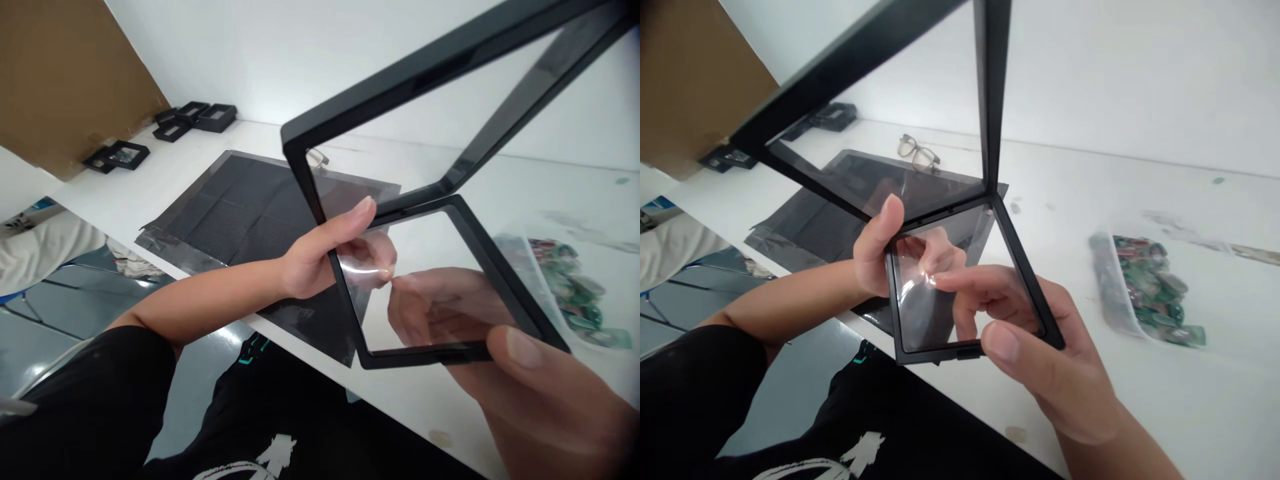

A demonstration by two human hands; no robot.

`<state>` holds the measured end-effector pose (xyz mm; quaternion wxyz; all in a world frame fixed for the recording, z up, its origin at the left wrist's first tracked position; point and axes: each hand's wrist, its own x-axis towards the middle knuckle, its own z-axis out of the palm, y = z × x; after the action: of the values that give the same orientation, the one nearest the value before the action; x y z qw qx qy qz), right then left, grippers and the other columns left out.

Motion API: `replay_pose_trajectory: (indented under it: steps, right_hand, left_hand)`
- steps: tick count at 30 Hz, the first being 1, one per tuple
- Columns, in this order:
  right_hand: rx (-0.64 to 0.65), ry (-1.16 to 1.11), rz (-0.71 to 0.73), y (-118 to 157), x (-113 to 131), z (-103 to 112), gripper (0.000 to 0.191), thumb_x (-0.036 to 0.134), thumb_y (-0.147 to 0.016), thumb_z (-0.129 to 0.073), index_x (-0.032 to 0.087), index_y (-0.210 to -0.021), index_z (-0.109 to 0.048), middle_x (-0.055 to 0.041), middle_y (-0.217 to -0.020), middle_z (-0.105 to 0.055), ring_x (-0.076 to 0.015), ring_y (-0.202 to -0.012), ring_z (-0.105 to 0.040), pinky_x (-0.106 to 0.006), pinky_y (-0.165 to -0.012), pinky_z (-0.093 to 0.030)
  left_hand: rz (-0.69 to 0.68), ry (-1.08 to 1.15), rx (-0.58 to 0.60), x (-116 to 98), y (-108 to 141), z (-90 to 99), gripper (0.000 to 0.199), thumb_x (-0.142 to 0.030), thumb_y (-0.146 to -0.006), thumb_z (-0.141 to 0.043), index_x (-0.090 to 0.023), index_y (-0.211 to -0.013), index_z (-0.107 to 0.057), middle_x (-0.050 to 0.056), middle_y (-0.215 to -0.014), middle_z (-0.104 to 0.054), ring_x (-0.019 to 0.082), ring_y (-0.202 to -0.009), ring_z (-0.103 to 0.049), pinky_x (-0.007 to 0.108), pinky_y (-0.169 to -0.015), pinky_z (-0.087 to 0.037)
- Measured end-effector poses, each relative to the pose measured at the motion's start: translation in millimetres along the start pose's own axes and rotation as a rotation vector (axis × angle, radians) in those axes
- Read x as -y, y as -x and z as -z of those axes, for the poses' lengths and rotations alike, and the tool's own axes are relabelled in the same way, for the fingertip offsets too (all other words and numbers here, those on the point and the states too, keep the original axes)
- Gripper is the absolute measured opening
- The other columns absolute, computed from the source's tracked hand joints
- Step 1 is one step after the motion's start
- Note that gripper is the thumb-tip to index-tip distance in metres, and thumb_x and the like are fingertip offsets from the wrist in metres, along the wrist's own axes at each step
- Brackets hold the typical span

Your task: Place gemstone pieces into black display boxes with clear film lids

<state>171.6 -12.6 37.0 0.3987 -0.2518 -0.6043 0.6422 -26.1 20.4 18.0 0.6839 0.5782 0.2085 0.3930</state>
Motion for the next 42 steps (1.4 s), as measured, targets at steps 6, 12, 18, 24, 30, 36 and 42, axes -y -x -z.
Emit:
replay_pose_trajectory:
  steps: [6, 12, 18, 24, 30, 36, 42]
  right_hand:
    - [-0.018, 0.002, 0.052, 1, -4, -1, 0.026, 0.055, -0.084, -0.072, 0.034, -0.095, -0.083, -0.0058, -0.072, -0.068, -0.0223, -0.061, -0.056, -0.040, -0.058, -0.050]
    - [0.008, 0.023, 0.064, 2, -5, -2, 0.026, 0.054, -0.084, -0.072, 0.037, -0.100, -0.083, -0.0064, -0.076, -0.070, -0.0241, -0.065, -0.059, -0.043, -0.063, -0.053]
    - [0.066, 0.022, 0.045, 2, -1, -2, 0.024, 0.055, -0.086, -0.072, 0.036, -0.094, -0.085, -0.0063, -0.070, -0.066, -0.0224, -0.068, -0.059, -0.038, -0.063, -0.049]
    - [0.057, 0.004, 0.024, 5, -1, -6, 0.024, 0.053, -0.089, -0.070, 0.035, -0.091, -0.084, -0.0034, -0.068, -0.060, -0.0174, -0.062, -0.053, -0.034, -0.057, -0.043]
    - [-0.006, 0.008, -0.004, 9, 3, -12, 0.022, 0.053, -0.087, -0.072, 0.033, -0.088, -0.083, -0.0032, -0.068, -0.060, -0.0180, -0.064, -0.055, -0.034, -0.059, -0.043]
    - [0.119, 0.060, 0.062, 2, -7, -4, 0.023, 0.048, -0.091, -0.071, 0.030, -0.098, -0.084, -0.0028, -0.068, -0.066, -0.0149, -0.061, -0.058, -0.028, -0.054, -0.045]
    - [0.148, 0.036, 0.163, -6, -12, -8, 0.024, 0.047, -0.091, -0.072, 0.031, -0.106, -0.083, -0.0023, -0.079, -0.075, -0.0121, -0.063, -0.061, -0.024, -0.057, -0.051]
  left_hand:
    - [0.009, 0.143, 0.097, 6, 0, 6.6, 0.078, -0.086, -0.089, -0.019, -0.022, -0.067, -0.058, 0.002, -0.056, -0.045, 0.015, -0.058, -0.046, 0.034, -0.059, -0.045]
    - [0.004, 0.157, 0.077, 11, 0, 9.1, 0.085, -0.091, -0.085, -0.013, -0.021, -0.066, -0.058, 0.004, -0.063, -0.053, 0.015, -0.059, -0.048, 0.034, -0.057, -0.045]
    - [-0.024, 0.086, 0.109, 10, -2, 11.2, 0.086, -0.085, -0.090, -0.007, -0.020, -0.059, -0.054, 0.003, -0.060, -0.052, 0.012, -0.057, -0.050, 0.031, -0.056, -0.050]
    - [-0.165, -0.109, 0.098, 15, -3, 14.3, 0.089, -0.083, -0.091, -0.001, -0.019, -0.055, -0.052, 0.003, -0.058, -0.048, 0.012, -0.052, -0.053, 0.031, -0.054, -0.053]
    - [-0.203, -0.030, 0.141, 12, -6, 13.5, 0.088, -0.088, -0.087, -0.003, -0.022, -0.051, -0.049, 0.005, -0.049, -0.044, 0.016, -0.057, -0.050, 0.036, -0.058, -0.046]
    - [-0.216, 0.028, -0.008, 2, -3, 1.9, 0.083, -0.094, -0.081, -0.010, -0.023, -0.051, -0.042, 0.002, -0.045, -0.036, 0.015, -0.053, -0.043, 0.036, -0.057, -0.043]
    - [-0.229, 0.092, -0.076, -2, 5, -5.7, 0.076, -0.090, -0.085, -0.017, -0.022, -0.060, -0.041, -0.002, -0.046, -0.032, 0.014, -0.050, -0.042, 0.031, -0.056, -0.042]
